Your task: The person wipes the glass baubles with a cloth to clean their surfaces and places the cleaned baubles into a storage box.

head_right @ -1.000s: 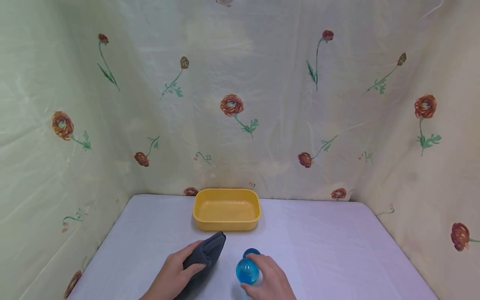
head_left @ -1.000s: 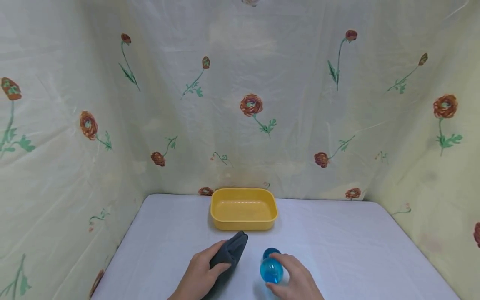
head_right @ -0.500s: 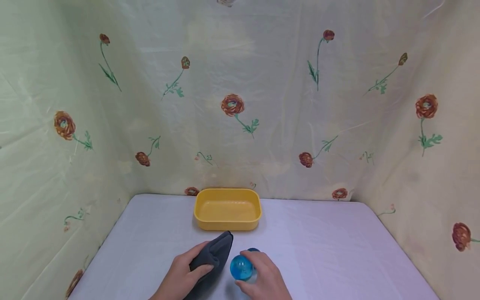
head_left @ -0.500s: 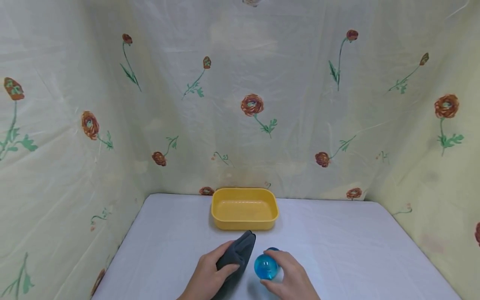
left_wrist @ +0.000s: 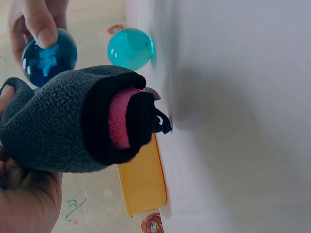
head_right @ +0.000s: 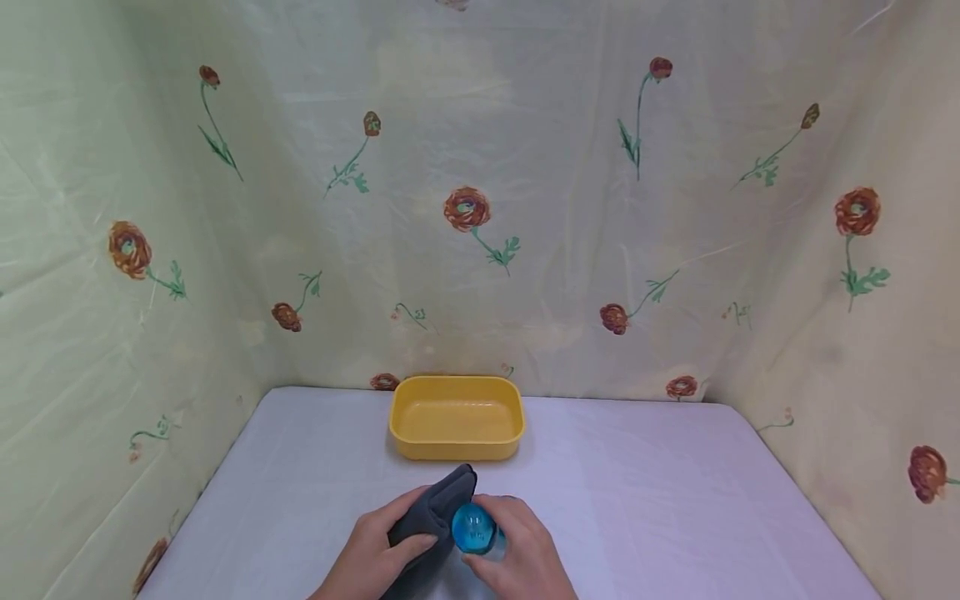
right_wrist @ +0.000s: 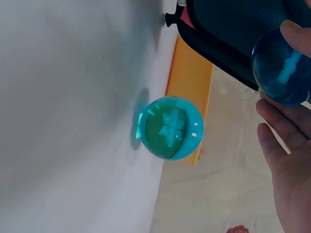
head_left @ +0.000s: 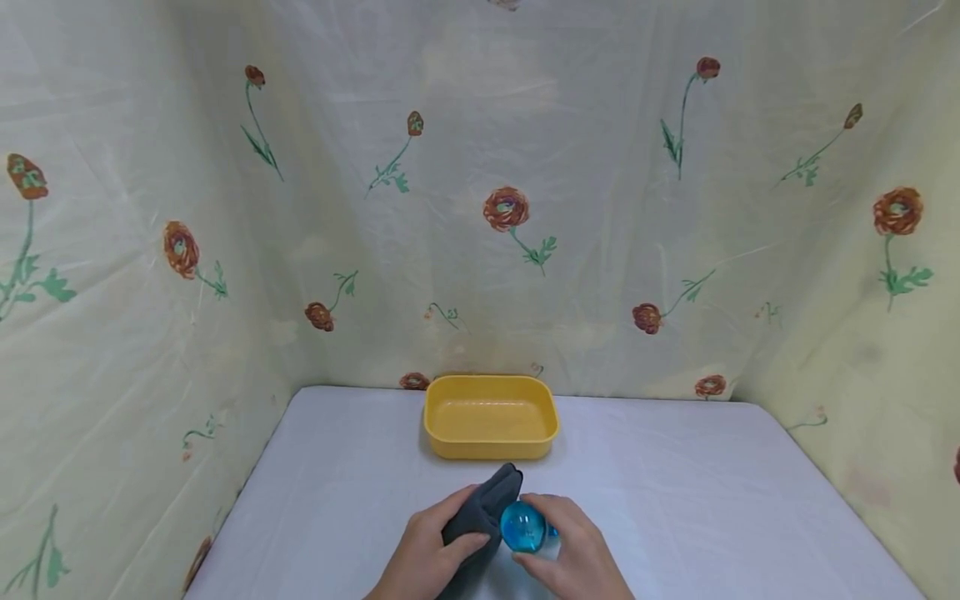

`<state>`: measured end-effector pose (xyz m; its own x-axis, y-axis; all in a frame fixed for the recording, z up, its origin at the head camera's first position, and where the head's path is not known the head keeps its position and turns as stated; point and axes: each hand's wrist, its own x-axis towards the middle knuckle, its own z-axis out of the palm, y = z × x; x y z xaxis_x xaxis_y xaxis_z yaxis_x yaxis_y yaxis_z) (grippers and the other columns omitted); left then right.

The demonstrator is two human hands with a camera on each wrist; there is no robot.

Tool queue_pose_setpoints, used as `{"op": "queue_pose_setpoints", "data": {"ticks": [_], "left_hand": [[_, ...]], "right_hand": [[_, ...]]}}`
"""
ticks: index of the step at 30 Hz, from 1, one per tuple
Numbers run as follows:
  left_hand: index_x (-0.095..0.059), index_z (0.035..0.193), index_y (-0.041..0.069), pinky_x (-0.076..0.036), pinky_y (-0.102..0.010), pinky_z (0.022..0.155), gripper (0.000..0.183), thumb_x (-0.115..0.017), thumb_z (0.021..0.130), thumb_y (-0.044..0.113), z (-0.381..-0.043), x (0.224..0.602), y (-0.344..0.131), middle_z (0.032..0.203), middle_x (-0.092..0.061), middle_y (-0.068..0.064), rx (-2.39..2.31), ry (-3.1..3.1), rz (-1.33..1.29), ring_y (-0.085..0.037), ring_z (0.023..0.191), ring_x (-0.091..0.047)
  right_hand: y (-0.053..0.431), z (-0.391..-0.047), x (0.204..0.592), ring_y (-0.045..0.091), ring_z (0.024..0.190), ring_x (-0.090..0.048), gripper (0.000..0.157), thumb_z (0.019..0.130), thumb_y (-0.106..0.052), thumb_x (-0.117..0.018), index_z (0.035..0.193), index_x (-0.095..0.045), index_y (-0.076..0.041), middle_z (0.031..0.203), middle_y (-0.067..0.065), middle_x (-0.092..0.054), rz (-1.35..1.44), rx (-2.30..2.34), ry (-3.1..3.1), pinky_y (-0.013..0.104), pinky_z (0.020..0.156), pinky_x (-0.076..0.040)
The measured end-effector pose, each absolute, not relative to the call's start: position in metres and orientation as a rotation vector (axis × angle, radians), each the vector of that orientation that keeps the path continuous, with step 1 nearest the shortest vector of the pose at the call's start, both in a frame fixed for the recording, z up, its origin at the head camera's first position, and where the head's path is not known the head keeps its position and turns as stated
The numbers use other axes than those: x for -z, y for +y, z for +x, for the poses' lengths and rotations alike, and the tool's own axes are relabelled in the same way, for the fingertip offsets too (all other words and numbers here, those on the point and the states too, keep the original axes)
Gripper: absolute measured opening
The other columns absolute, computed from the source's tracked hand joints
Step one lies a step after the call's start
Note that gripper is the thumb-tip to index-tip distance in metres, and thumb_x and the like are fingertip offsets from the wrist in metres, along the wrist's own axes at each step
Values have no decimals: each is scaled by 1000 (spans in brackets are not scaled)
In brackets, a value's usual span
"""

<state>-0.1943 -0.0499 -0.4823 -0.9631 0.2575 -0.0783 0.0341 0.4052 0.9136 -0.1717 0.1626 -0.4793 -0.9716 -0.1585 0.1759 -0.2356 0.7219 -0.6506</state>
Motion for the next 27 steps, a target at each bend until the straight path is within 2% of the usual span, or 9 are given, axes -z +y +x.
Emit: {"op": "queue_pose_setpoints", "data": {"ticks": [13,20,27], "left_hand": [[-53,143,25,-49,-58,106,61,-75,87,37,-195,480,-50,142,-59,0,-1625,2403,329,-25,129,-58],[-52,144,23,-53,-52,103,66,-74,86,45,-197,481,-52,142,-59,0,-1649,2386,407,-21,125,-60],[-51,145,25,-54,-49,103,65,-72,87,47,-197,482,-53,142,-59,1,-1685,2333,432,-18,123,-61]], "right_hand": [[155,-171,474,10,110,-57,61,78,-22,-85,132,-58,-27,125,-8,-62,363,-1097,-2764,31,96,-58],[154,-168,474,8,111,-57,61,79,-24,-84,133,-57,-30,125,-13,-60,403,-1089,-2746,23,95,-56],[152,-167,472,8,113,-57,61,80,-29,-83,134,-56,-30,126,-14,-60,422,-1082,-2736,23,98,-56]]}}
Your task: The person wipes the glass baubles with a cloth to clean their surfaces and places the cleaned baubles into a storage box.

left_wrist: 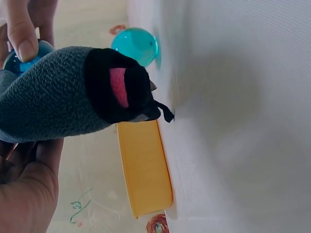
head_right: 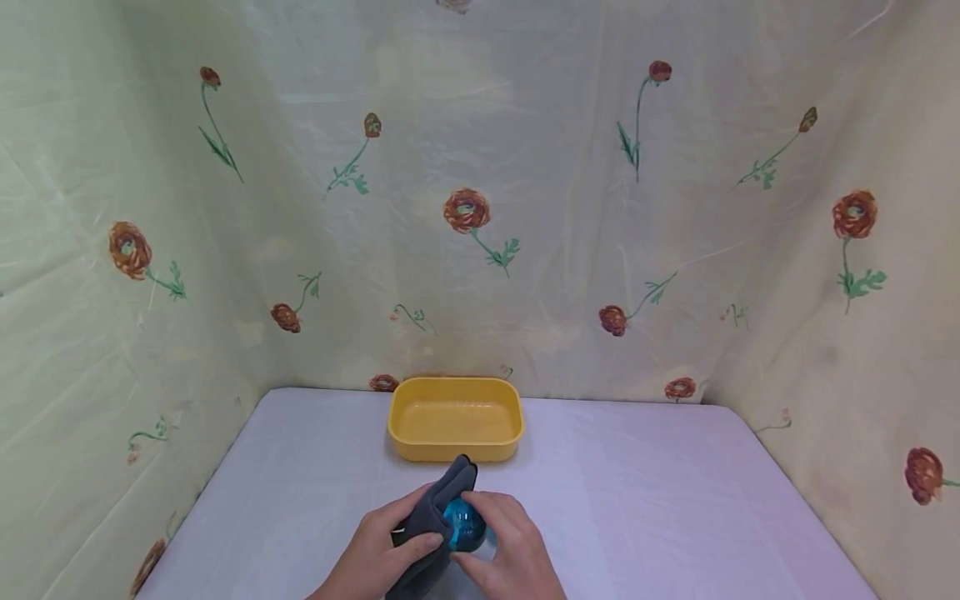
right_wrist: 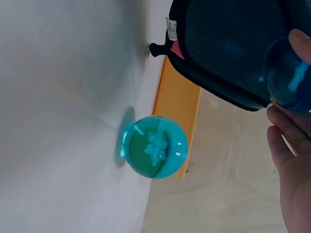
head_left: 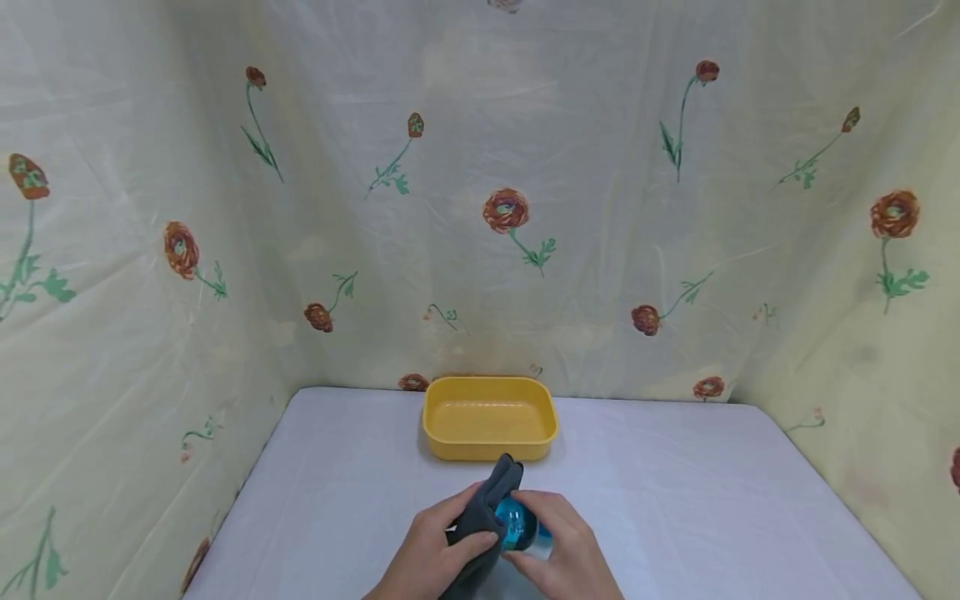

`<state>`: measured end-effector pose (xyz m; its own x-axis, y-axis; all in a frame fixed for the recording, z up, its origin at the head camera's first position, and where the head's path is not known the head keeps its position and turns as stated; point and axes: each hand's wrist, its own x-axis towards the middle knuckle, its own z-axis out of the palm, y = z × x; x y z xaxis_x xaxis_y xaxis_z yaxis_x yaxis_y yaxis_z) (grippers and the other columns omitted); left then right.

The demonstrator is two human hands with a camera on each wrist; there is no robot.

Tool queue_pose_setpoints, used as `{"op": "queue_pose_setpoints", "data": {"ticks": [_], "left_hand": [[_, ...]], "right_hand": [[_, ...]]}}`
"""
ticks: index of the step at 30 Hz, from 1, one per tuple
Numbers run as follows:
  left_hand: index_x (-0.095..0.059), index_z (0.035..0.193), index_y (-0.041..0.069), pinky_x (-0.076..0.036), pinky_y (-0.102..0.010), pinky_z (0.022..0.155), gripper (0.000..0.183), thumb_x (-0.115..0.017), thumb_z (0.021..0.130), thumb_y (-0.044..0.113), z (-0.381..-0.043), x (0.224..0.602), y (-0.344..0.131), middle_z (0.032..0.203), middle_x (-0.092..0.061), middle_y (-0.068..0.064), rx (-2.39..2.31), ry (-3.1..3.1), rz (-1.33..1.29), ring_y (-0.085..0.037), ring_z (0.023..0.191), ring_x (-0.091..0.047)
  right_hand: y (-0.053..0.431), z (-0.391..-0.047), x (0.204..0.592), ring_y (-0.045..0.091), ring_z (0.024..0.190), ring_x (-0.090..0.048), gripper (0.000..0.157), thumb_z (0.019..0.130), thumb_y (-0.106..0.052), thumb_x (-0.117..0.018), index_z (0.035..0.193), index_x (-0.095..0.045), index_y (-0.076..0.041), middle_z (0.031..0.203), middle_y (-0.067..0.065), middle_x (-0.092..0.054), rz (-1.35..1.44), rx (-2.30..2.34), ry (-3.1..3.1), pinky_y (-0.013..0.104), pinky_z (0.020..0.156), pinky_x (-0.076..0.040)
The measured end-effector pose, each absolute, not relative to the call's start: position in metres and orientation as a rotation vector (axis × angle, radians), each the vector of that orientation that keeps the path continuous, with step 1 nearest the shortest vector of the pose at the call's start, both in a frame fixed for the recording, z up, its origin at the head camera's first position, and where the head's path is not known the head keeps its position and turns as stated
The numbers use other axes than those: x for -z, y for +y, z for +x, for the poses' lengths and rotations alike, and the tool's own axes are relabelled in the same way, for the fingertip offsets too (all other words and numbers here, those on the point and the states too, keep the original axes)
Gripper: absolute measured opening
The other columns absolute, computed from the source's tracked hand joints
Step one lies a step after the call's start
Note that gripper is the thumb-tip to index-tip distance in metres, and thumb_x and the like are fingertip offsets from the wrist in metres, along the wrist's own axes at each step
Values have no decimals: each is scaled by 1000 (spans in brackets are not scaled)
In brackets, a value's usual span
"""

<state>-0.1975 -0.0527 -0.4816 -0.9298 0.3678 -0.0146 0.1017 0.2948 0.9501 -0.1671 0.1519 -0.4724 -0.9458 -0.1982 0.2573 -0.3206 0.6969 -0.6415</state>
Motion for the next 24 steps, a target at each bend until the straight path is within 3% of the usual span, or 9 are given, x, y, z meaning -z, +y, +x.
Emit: {"op": "queue_pose_setpoints", "data": {"ticks": [11,24], "left_hand": [[-51,145,21,-57,-48,98,66,-70,88,50,-200,480,-52,143,-58,-3,-1708,2258,407,-18,118,-61],[-50,146,19,-58,-48,97,69,-69,88,52,-201,480,-51,143,-58,-5,-1712,2236,399,-20,119,-61]], "right_hand": [[148,-168,470,10,115,-58,63,76,-18,-86,130,-56,-24,127,-9,-59,409,-1076,-2667,32,100,-56],[148,-169,470,12,117,-58,64,73,-9,-87,129,-56,-20,129,-5,-59,485,-1067,-2611,31,100,-56]]}}
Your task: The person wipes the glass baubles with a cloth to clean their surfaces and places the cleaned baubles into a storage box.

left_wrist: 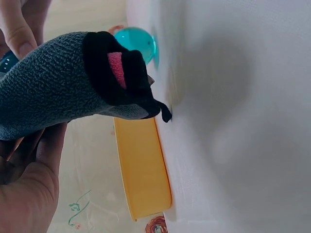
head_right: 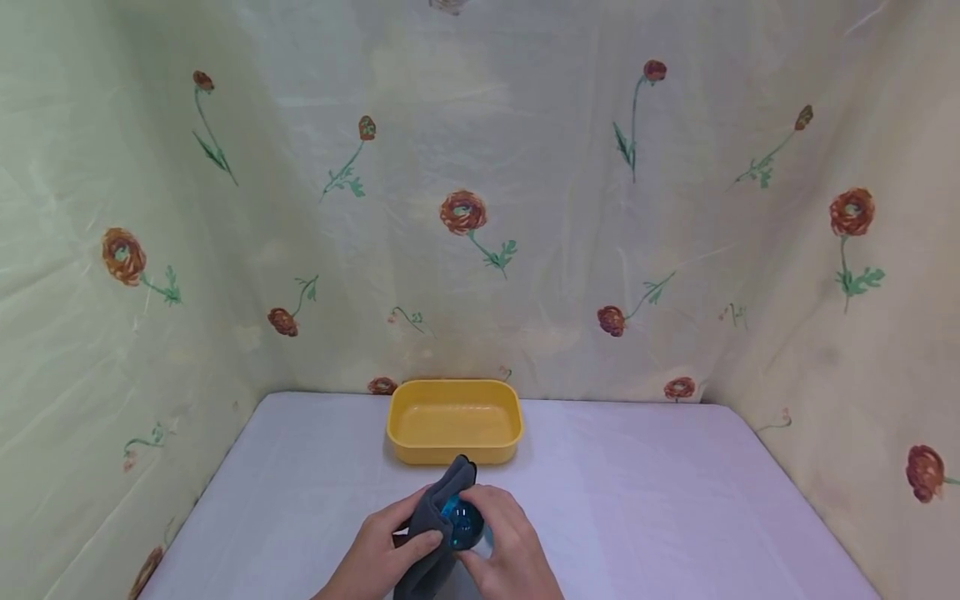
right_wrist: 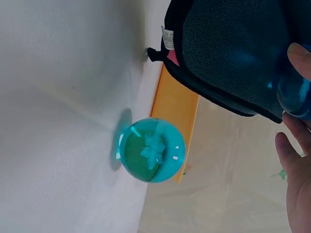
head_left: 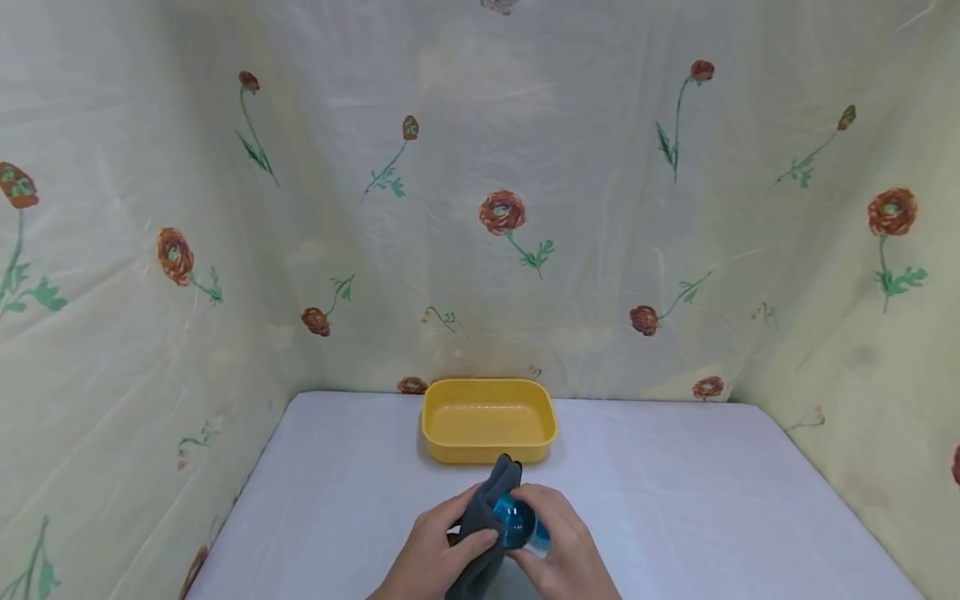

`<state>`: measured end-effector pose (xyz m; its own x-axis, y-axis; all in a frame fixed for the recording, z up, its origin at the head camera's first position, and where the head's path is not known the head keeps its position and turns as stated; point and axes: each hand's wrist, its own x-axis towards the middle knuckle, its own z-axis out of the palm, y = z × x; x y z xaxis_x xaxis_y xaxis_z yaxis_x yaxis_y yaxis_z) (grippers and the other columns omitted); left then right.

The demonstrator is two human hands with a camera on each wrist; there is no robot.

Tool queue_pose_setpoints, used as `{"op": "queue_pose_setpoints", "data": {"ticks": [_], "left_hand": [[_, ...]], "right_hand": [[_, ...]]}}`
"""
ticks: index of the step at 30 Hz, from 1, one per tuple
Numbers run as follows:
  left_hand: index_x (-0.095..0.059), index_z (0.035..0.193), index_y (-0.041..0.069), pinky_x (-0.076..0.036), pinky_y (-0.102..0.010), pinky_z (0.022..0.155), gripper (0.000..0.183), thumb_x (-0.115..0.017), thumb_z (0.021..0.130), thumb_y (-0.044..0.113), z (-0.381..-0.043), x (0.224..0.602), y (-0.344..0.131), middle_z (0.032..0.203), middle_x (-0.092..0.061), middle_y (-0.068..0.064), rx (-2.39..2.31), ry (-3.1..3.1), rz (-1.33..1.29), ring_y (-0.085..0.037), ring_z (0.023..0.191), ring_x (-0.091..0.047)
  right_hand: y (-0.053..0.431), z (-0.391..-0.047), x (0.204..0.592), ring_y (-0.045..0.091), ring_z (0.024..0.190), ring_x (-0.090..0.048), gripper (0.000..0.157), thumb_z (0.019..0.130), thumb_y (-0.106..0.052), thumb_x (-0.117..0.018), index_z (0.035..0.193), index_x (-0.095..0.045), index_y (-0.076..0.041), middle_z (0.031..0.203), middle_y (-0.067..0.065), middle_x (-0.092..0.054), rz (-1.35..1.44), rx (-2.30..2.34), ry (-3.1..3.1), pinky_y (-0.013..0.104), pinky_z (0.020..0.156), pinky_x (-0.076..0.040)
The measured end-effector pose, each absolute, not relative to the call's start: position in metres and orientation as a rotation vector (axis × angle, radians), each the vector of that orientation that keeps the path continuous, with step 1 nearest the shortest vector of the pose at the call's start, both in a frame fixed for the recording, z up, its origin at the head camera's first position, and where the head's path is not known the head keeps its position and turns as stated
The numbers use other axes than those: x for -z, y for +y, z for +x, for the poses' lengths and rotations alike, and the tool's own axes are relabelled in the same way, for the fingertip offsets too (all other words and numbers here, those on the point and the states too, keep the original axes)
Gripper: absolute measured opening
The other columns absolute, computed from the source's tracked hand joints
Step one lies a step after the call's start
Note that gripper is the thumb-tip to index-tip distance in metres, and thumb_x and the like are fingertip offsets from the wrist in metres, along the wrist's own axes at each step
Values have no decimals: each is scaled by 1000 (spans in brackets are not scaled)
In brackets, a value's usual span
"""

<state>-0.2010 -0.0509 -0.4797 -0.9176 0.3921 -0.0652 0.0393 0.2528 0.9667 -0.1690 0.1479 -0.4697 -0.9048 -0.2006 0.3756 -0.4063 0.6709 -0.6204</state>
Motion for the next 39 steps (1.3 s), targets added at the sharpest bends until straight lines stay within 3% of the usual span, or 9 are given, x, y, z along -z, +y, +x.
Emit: {"op": "queue_pose_setpoints", "data": {"ticks": [6,13,21,27,39], "left_hand": [[-51,145,20,-58,-46,96,68,-69,88,51,-204,481,-51,143,-58,-5,-1721,2234,417,-21,121,-60],[-53,144,19,-58,-46,98,63,-70,89,45,-204,482,-52,140,-61,-6,-1723,2256,455,-25,125,-59],[-54,143,21,-59,-48,95,61,-70,90,45,-204,483,-51,139,-60,-5,-1748,2224,435,-23,122,-59],[-54,143,23,-58,-49,96,59,-69,90,46,-205,483,-52,138,-61,-5,-1749,2218,455,-23,122,-58],[-54,141,34,-56,-53,99,51,-65,93,47,-205,482,-55,136,-60,-1,-1738,2200,497,-21,121,-57]], "right_hand": [[150,-170,470,10,114,-59,63,75,-11,-86,129,-55,-19,129,-5,-60,487,-1084,-2607,30,100,-57],[150,-168,470,14,111,-63,57,81,-26,-82,131,-56,-16,126,-2,-63,463,-1148,-2661,30,96,-58],[148,-171,471,21,117,-65,55,81,-33,-82,128,-58,-17,124,-2,-66,453,-1167,-2643,42,100,-57],[147,-174,471,17,109,-66,57,82,-41,-79,128,-57,-17,123,0,-66,411,-1222,-2693,35,96,-59],[144,-177,470,16,97,-62,64,83,-53,-72,130,-54,-14,113,4,-68,330,-1293,-2778,45,89,-59]]}}
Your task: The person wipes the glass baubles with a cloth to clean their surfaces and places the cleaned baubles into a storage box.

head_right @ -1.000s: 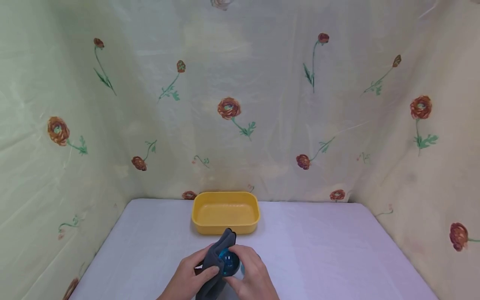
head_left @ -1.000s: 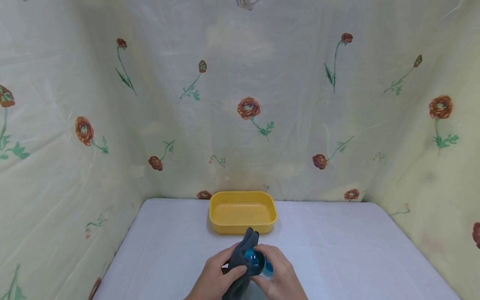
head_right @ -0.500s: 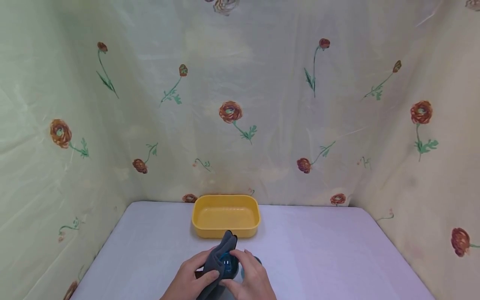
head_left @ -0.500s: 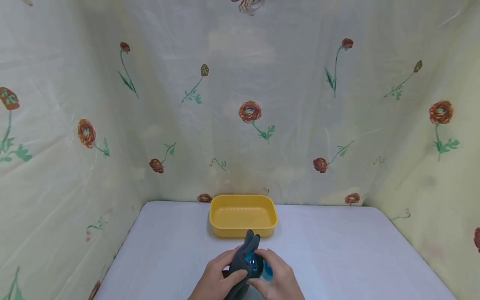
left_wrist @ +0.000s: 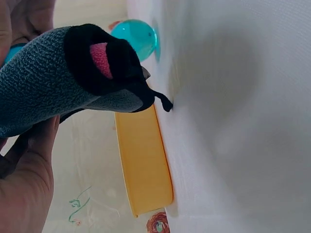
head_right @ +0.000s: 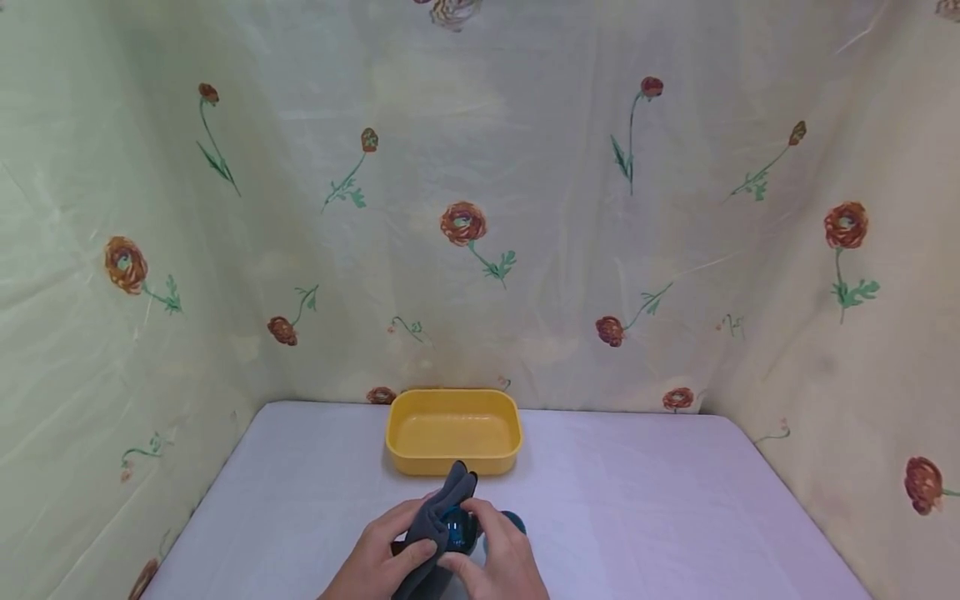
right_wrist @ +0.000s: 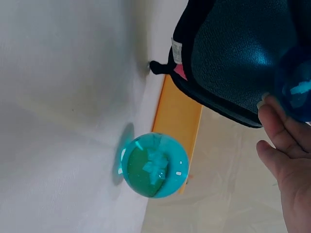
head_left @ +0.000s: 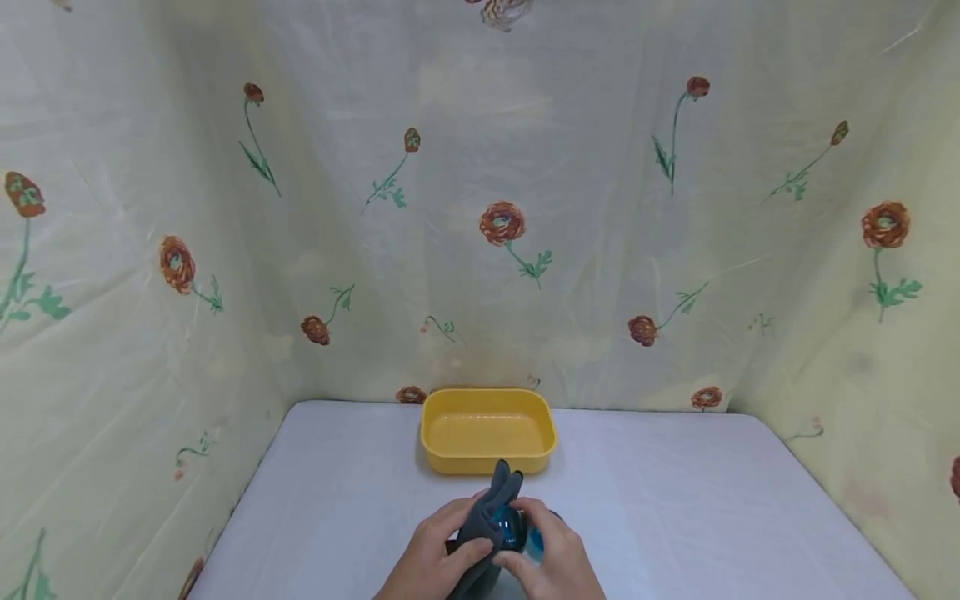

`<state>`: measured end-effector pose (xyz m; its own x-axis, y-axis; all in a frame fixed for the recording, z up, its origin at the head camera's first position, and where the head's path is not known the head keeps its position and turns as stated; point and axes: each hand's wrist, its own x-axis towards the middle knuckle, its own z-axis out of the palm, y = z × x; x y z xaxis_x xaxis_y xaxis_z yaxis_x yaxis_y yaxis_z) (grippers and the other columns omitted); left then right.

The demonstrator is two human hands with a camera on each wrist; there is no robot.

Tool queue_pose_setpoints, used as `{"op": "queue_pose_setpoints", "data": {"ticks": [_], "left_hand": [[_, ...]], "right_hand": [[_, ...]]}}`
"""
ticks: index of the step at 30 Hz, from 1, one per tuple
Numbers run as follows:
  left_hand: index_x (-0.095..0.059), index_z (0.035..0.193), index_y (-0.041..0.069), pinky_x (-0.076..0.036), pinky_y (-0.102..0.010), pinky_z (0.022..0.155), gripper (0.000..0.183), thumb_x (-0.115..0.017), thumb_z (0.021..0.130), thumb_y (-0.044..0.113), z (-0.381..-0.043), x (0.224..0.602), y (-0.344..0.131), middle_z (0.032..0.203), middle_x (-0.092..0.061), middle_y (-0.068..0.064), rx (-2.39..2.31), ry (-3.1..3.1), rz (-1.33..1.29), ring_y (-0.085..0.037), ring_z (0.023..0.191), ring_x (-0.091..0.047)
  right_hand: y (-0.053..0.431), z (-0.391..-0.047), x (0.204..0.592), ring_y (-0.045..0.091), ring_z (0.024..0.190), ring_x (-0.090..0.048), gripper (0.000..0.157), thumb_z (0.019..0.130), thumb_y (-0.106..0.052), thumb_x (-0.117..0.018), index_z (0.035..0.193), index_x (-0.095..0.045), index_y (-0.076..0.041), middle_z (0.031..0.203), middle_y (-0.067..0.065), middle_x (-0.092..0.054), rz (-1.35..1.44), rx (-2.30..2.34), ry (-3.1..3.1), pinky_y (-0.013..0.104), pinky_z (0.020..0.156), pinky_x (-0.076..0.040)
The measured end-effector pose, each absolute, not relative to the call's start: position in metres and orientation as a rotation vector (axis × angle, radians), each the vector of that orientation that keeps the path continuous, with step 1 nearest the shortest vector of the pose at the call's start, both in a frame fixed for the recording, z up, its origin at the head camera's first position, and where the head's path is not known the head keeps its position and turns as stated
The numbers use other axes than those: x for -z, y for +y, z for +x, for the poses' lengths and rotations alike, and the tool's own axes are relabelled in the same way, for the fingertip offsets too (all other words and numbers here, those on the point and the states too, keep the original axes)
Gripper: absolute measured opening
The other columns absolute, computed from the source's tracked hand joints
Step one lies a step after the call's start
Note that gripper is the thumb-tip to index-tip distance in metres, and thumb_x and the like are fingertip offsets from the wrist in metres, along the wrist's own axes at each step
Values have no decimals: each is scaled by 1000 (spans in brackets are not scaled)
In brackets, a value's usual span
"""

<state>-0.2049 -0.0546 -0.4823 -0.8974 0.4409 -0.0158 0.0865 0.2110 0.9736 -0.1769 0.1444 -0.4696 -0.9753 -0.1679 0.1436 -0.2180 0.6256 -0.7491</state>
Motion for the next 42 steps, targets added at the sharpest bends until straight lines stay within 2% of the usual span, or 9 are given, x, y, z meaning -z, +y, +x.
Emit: {"op": "queue_pose_setpoints", "data": {"ticks": [9,12,18,20,25,28,34,37,42], "left_hand": [[-54,142,31,-55,-55,100,49,-63,95,44,-204,482,-55,139,-58,-1,-1733,2227,511,-23,123,-55],[-54,141,31,-54,-55,101,50,-63,94,45,-204,482,-54,140,-58,0,-1740,2233,524,-24,125,-55],[-53,141,37,-55,-53,100,51,-64,92,49,-203,480,-53,141,-57,3,-1749,2243,548,-24,127,-55],[-52,141,39,-56,-51,100,52,-65,91,49,-203,479,-53,141,-57,4,-1747,2251,554,-23,128,-55],[-52,140,41,-58,-44,98,52,-66,91,49,-203,479,-54,140,-57,5,-1745,2253,560,-22,127,-55],[-52,140,40,-59,-43,96,52,-66,90,49,-203,480,-55,141,-57,4,-1751,2247,556,-22,128,-55],[-51,141,40,-58,-45,99,54,-66,90,49,-202,482,-56,142,-56,4,-1758,2272,558,-24,130,-54],[-51,141,40,-56,-48,100,53,-66,91,47,-202,483,-56,143,-56,4,-1767,2262,558,-25,131,-53],[-50,142,40,-54,-51,102,52,-65,93,44,-204,483,-57,143,-55,4,-1783,2218,561,-23,130,-53]], "right_hand": [[147,-182,474,24,98,-66,60,92,-50,-64,133,-49,-9,115,14,-71,339,-1495,-2794,57,91,-56],[150,-186,477,22,98,-68,58,96,-47,-59,136,-46,-7,113,14,-73,363,-1613,-2775,56,93,-55],[154,-192,481,18,92,-69,56,99,-44,-56,136,-44,-5,102,10,-74,288,-1838,-2708,47,92,-58],[154,-192,481,18,90,-69,56,99,-45,-56,135,-46,-4,99,10,-74,242,-1874,-2692,42,87,-59],[152,-192,479,18,81,-65,56,99,-47,-56,133,-49,-3,91,9,-74,148,-1897,-2686,30,73,-50],[150,-192,478,18,80,-65,57,98,-47,-56,132,-50,-2,91,10,-74,125,-1915,-2678,30,71,-48],[148,-190,477,19,93,-68,62,98,-50,-56,135,-46,-2,105,13,-73,141,-1987,-2664,41,86,-59],[149,-190,478,20,100,-67,64,96,-51,-58,138,-44,-4,109,12,-72,146,-2022,-2661,44,96,-57],[148,-188,478,24,110,-66,64,93,-49,-63,140,-42,-9,113,10,-70,177,-1982,-2661,45,105,-52]]}}
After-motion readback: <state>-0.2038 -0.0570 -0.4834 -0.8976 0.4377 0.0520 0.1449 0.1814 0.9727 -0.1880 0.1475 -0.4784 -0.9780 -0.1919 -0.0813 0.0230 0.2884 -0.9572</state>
